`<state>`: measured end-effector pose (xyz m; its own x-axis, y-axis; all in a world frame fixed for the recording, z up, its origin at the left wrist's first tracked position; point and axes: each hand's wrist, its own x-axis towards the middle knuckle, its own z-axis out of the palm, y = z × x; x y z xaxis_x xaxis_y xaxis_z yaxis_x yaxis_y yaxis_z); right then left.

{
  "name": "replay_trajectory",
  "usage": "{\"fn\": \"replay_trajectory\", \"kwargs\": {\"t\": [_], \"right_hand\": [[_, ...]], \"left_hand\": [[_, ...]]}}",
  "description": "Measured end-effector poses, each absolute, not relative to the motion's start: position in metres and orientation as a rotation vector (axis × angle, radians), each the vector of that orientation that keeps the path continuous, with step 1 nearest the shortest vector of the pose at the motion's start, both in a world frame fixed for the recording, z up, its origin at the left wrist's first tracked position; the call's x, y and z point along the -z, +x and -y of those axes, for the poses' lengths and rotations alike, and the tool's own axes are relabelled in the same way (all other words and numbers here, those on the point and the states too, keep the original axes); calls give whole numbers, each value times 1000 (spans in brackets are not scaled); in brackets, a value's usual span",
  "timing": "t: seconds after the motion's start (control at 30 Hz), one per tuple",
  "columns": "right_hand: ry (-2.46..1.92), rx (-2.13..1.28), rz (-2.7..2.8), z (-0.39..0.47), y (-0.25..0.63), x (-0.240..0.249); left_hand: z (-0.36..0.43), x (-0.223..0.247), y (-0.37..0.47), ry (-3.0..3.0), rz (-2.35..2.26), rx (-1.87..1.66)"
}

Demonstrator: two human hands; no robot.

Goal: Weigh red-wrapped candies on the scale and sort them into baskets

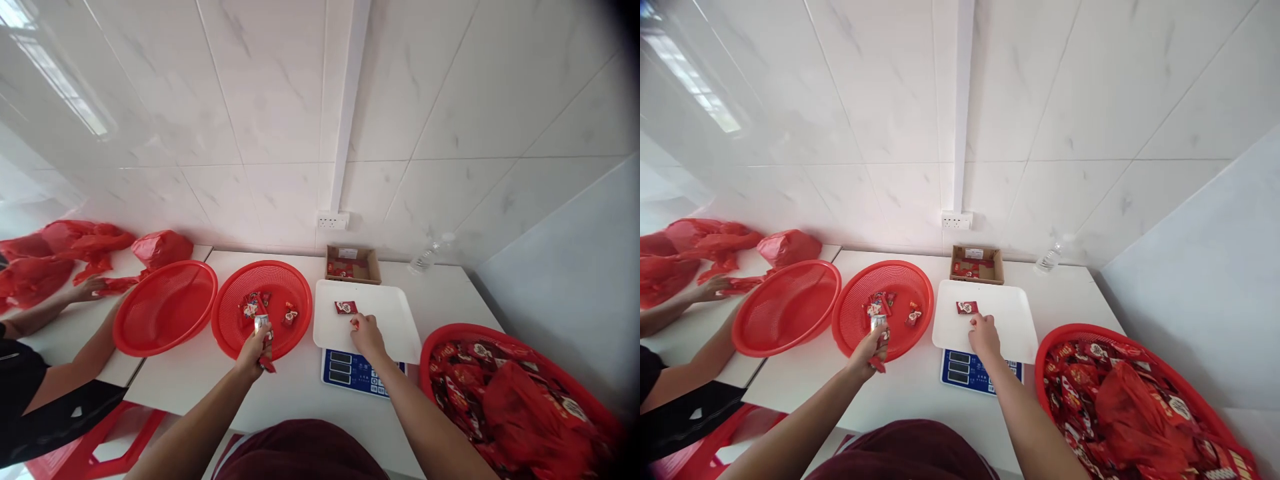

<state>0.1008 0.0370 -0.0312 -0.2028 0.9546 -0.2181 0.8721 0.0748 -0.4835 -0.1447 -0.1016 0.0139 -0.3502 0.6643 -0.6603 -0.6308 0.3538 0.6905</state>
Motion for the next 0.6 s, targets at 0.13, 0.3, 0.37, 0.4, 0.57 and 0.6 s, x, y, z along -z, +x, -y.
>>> {"fn": "replay_trajectory", "kwargs": {"t": [0.13,0.3,0.37,0.4,0.57,0.6], "right_hand": [[-1809,-678,2111,-51,88,28],[-1777,-623,2429,-63,66,29],[-1787,-601,2460,-63,64,33],[-1786,-593,2453,-63,64,35],[-1748,-821,2144,-50,67,31],[-1735,-962,2003,-42,63,27]], "left_hand": [[129,-15,-168,-74,-1351,-1322],[142,-15,-165,-128,-1257,-1270],[143,-16,-160,-147,-1211,-1239],[144,-16,-159,-162,-1185,-1217],[135,-25,-162,-261,-1043,-1118],[130,-27,-164,-276,-1016,-1119]]}}
